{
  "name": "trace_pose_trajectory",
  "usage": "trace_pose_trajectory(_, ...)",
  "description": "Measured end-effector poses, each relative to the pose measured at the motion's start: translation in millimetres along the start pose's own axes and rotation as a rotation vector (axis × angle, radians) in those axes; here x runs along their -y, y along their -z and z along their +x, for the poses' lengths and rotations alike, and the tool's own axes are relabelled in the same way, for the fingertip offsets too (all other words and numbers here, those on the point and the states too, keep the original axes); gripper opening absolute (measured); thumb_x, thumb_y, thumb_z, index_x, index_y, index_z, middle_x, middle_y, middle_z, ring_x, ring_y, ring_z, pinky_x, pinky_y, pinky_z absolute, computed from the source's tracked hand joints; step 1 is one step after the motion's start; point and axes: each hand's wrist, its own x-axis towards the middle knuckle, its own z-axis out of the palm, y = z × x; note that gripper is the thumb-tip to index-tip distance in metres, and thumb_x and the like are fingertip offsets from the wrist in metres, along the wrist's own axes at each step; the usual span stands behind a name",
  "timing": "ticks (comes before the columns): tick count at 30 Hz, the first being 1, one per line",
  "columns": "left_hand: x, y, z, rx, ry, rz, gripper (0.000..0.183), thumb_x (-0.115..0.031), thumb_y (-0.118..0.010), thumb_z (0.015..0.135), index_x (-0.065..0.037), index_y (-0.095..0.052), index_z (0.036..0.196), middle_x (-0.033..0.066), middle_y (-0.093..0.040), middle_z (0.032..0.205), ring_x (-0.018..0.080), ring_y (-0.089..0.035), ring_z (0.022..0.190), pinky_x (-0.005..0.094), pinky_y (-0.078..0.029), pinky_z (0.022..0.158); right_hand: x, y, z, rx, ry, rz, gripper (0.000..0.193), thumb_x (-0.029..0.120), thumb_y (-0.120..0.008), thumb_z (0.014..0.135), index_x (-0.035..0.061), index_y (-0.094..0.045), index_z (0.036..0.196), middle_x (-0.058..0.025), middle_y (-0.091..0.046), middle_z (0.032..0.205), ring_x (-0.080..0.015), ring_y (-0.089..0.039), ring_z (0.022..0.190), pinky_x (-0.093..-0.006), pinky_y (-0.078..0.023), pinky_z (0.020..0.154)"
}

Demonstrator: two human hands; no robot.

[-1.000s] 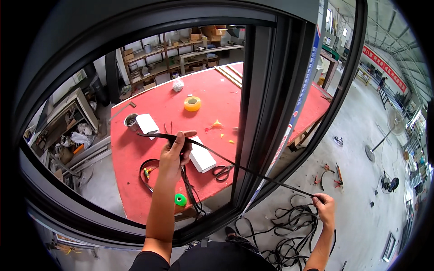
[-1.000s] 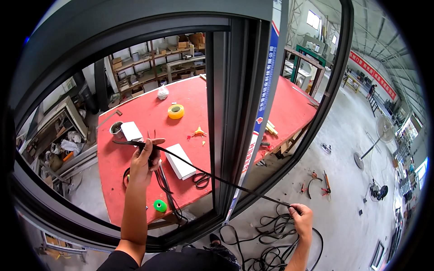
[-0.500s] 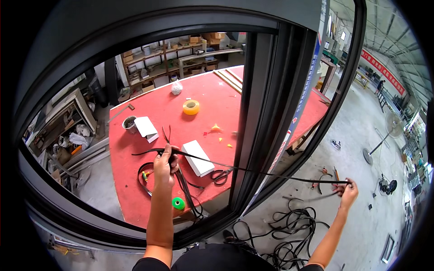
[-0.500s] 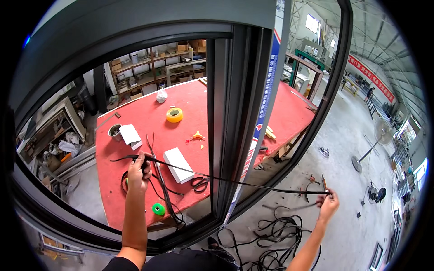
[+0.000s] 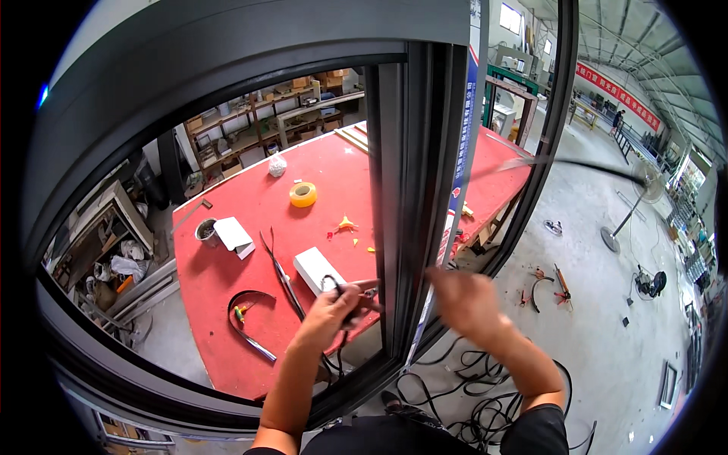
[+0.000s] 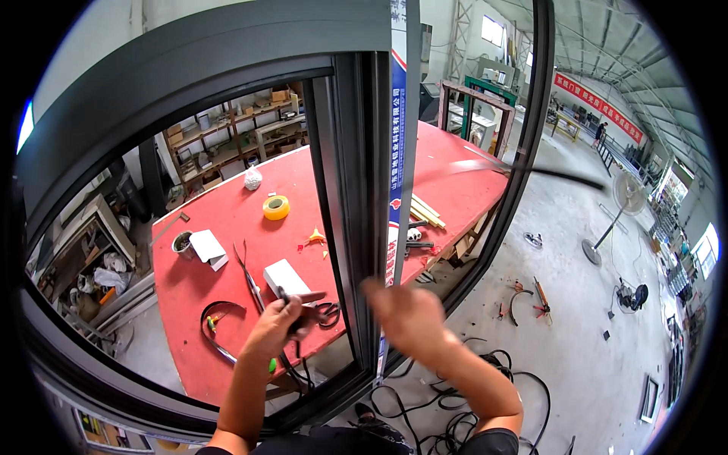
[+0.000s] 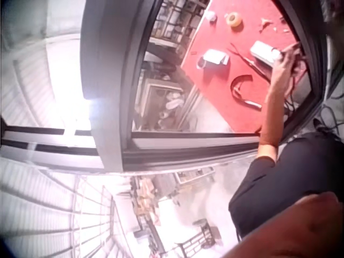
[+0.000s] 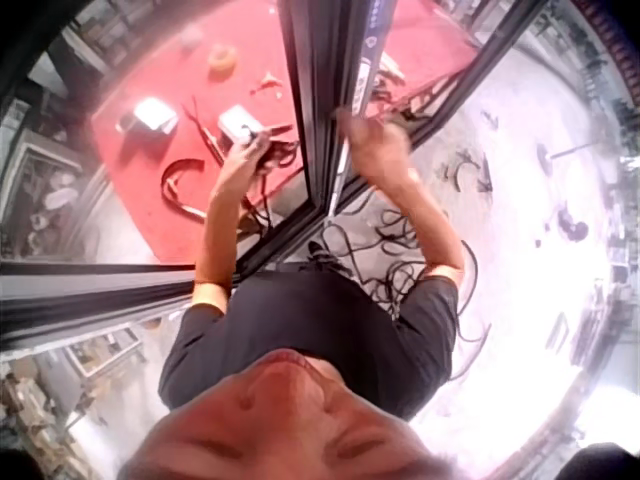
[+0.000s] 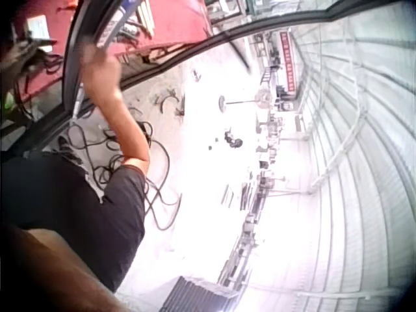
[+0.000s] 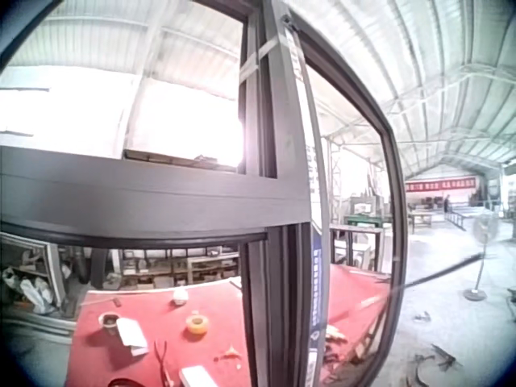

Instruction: The person installs a black rubber seal into the grooves of a metal window frame. They pull the seal from a coil on the floor, press it into the frame tracks by hand, and use scissors to cut the seal to length at the corners.

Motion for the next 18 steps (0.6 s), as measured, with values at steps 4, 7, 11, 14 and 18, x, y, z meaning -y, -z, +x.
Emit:
trace_pose_trajectory(4,-2,-28,9,-0.051,-0.193,-0.128,0.029,-0.021,-0.059,0.092,0.001,-0.059,0.110,0.0036,-0.062,0.078,0.0023,-0.040,0.051,0.0179,-0.031,0.044,39,-23,5,0.086,0.169,0.032,0.034,0.006,-0.059,0.074,0.0044,-0.057,0.107,-0.0076,-0.061,0.085,-0.0234,-0.062,0.069,-0.0350,-0.049,0.052)
trace_pose_trajectory(7,-5,-19,17,-0.147,-0.155,-0.221,0.022,-0.021,-0.061,0.091,0.000,-0.061,0.097,0.0053,-0.063,0.080,0.0031,-0.039,0.050,0.0177,-0.029,0.044,36,-30,-4,-0.010,0.144,0.083,0.036,0.006,-0.059,0.072,0.0040,-0.057,0.108,-0.0070,-0.062,0.086,-0.0222,-0.061,0.071,-0.0332,-0.049,0.052)
trace_pose_trajectory(11,-8,12,28,-0.087,-0.153,-0.362,0.024,-0.024,-0.061,0.091,-0.001,-0.061,0.101,0.0044,-0.063,0.083,0.0036,-0.040,0.055,0.0171,-0.030,0.045,20,-32,-19,-0.051,-0.025,-0.067,0.032,0.003,-0.059,0.069,0.0050,-0.060,0.101,-0.0063,-0.063,0.085,-0.0227,-0.059,0.066,-0.0328,-0.048,0.052)
trace_pose_trajectory(14,-20,29,34,-0.103,-0.242,-0.432,0.023,-0.023,-0.061,0.091,-0.001,-0.061,0.101,0.0041,-0.063,0.087,0.0039,-0.045,0.059,0.0167,-0.033,0.046,6,-37,-35,-0.163,-0.174,0.048,0.026,0.001,-0.059,0.068,0.0049,-0.060,0.094,-0.0081,-0.060,0.074,-0.0262,-0.057,0.061,-0.0342,-0.047,0.052)
trace_pose_trajectory(18,-28,51,43,-0.130,-0.336,-0.599,0.022,-0.019,-0.060,0.092,-0.001,-0.059,0.104,0.0054,-0.063,0.092,0.0058,-0.048,0.062,0.0171,-0.036,0.050,-16,-54,-72,-0.242,-0.314,0.068,0.019,-0.004,-0.058,0.075,0.0038,-0.059,0.092,-0.0123,-0.060,0.074,-0.0297,-0.058,0.062,-0.0351,-0.047,0.055)
